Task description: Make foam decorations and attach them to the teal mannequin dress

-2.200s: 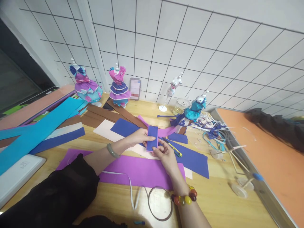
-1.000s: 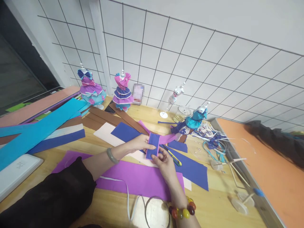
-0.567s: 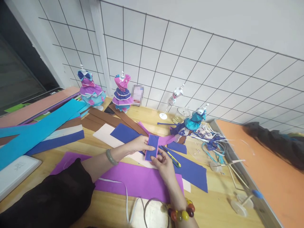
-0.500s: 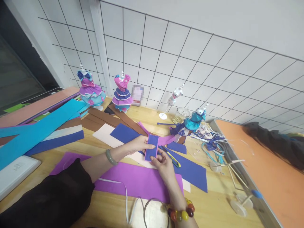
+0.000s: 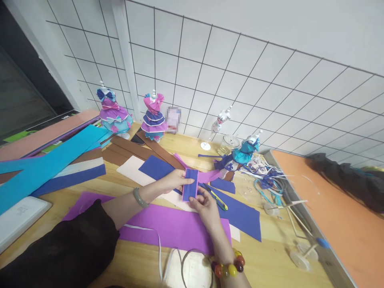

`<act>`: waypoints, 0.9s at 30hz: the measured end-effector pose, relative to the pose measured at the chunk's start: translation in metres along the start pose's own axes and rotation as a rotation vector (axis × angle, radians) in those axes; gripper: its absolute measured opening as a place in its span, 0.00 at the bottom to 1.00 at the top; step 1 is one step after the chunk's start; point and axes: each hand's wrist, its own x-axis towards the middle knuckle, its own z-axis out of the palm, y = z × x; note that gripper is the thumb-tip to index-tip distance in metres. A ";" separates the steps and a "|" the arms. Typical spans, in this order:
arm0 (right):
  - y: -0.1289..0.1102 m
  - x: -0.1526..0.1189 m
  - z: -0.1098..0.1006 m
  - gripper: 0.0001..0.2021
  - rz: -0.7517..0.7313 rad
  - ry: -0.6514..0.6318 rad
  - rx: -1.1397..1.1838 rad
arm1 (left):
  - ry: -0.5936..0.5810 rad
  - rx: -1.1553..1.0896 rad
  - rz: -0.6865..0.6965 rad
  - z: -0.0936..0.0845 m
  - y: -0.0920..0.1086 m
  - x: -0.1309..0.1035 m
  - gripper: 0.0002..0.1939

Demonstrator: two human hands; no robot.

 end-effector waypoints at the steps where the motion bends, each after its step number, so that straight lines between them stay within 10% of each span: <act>1: -0.001 -0.001 0.000 0.33 -0.007 0.001 -0.002 | 0.008 -0.008 -0.002 -0.001 0.000 0.000 0.24; 16: -0.008 -0.009 -0.007 0.23 -0.190 -0.218 -0.179 | -0.001 -0.069 -0.036 -0.005 0.002 -0.003 0.13; 27: 0.000 -0.005 -0.007 0.11 -0.259 -0.118 -0.362 | -0.061 -0.052 -0.031 -0.003 0.001 -0.005 0.15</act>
